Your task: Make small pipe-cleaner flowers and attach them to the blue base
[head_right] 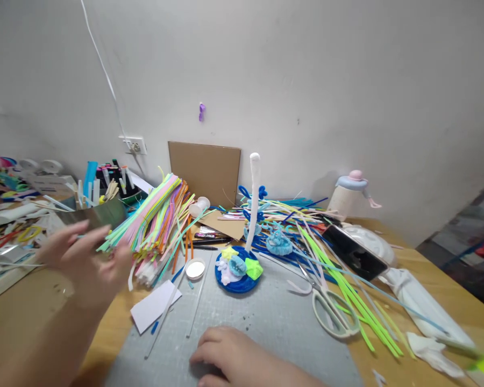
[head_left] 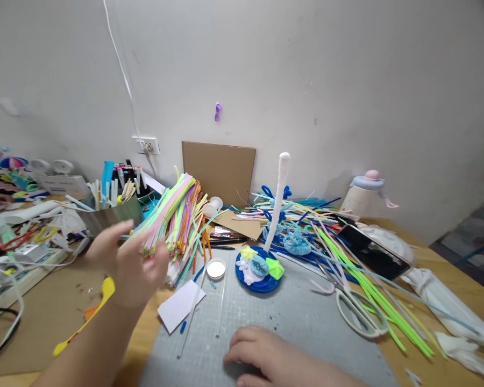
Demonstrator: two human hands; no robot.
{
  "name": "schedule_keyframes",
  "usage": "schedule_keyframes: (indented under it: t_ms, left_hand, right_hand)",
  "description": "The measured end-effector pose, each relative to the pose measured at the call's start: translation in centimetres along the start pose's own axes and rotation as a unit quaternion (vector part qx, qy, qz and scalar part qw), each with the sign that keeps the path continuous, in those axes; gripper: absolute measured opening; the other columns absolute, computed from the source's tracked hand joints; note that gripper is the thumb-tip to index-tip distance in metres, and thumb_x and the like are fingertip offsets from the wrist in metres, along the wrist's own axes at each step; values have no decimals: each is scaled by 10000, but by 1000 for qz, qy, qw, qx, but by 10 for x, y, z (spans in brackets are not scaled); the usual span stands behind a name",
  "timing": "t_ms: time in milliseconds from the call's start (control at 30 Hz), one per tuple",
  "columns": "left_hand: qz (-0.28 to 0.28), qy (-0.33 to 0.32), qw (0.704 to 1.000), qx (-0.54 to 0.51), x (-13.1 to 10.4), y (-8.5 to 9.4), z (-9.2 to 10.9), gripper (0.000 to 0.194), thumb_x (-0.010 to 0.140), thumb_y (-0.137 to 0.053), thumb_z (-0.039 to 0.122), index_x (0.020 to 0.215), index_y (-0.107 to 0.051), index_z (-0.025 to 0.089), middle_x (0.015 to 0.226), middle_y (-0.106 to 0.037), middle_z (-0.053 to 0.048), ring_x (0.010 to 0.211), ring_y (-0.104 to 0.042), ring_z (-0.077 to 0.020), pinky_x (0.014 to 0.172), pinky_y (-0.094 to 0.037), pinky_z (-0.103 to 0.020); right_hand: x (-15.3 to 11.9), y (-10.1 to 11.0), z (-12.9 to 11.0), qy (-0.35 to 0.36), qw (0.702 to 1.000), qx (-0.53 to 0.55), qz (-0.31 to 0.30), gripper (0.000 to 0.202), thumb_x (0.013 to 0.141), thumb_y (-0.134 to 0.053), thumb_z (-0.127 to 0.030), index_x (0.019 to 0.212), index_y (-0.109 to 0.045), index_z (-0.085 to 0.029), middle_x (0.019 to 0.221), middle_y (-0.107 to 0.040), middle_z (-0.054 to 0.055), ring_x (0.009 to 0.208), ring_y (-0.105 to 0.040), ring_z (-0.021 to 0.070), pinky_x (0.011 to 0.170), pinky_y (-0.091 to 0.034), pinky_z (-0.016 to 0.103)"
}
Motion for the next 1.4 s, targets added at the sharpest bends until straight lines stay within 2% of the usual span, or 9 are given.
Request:
schedule_keyframes:
  t_ms: [100,200,267,333,433,633,767,1033,1400]
  left_hand:
    - [69,-59,992,84,11,-10,-5,542,815,-451,406,1283,-402,136,1347,-360,-151,1242,-316,-328,975,-315,-508]
    - [-10,-162,975,154,11,-43,-5,543,819,-423,408,1262,-413,95,1271,-468,-191,1174,-423,-320,933,-356,-461]
    - [-8,-229,957,180,-1,-60,1,601,813,-417,439,1302,-368,92,1350,-392,-188,1237,-352,-310,961,-326,-443]
    - [-13,-267,944,195,-15,-73,8,616,809,-409,473,1303,-382,105,1392,-344,-176,1260,-324,-301,982,-299,-427]
    - [-18,-273,940,205,-26,-83,17,624,805,-408,487,1293,-405,98,1400,-333,-177,1262,-324,-301,978,-298,-412]
    - [28,-212,949,231,-6,-82,10,652,792,-437,449,1288,-392,28,1391,-325,-222,1263,-315,-327,1007,-254,-415]
    - [20,-227,943,242,2,-82,5,592,797,-439,361,1264,-410,-2,1366,-353,-242,1244,-342,-325,1000,-263,-399]
    - [-9,-241,945,221,5,-77,3,585,777,-441,424,1235,-449,59,1291,-463,-200,1194,-412,-315,967,-317,-388]
    - [5,-233,951,201,-5,-81,-9,611,797,-413,442,1302,-389,100,1365,-395,-157,1228,-383,-299,947,-349,-381]
  right_hand:
    - [1,-1,2,10,1000,9,-9,320,829,-539,-302,1118,-577,-170,1047,-585,85,974,-526,169,861,-385,250]
    - [1,-2,4,16,1000,12,-1,321,850,-504,-332,1114,-580,-167,1037,-583,91,964,-530,168,854,-388,253]
    - [2,-2,4,15,1000,11,2,317,852,-496,-343,1110,-582,-181,1026,-586,85,951,-535,168,844,-393,256]
    - [3,-1,3,11,1000,11,0,311,842,-512,-334,1108,-583,-190,1023,-588,79,946,-538,168,839,-396,255]
    - [3,1,0,6,1000,13,-5,308,824,-541,-307,1101,-588,-184,1025,-587,77,944,-540,166,840,-396,245]
    - [1,0,0,0,1000,17,-9,325,809,-560,-281,1120,-577,-190,1039,-576,72,961,-525,169,853,-387,247]
    - [0,0,-1,-21,999,30,1,333,771,-601,-211,1103,-587,-192,1052,-573,60,969,-521,161,865,-376,237]
    - [-6,-3,-1,-28,999,27,20,311,803,-562,-243,1111,-570,-204,1062,-572,54,977,-514,169,875,-367,267]
    - [-5,-1,0,-13,999,19,44,277,792,-572,-214,1066,-590,-172,986,-582,54,882,-532,150,808,-405,245]
Point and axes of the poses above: each hand's wrist, its own x-axis towards the middle knuckle, its own y-axis out of the back of the hand, z = x × y, the point moved 4 cm from there along x, towards the middle knuckle
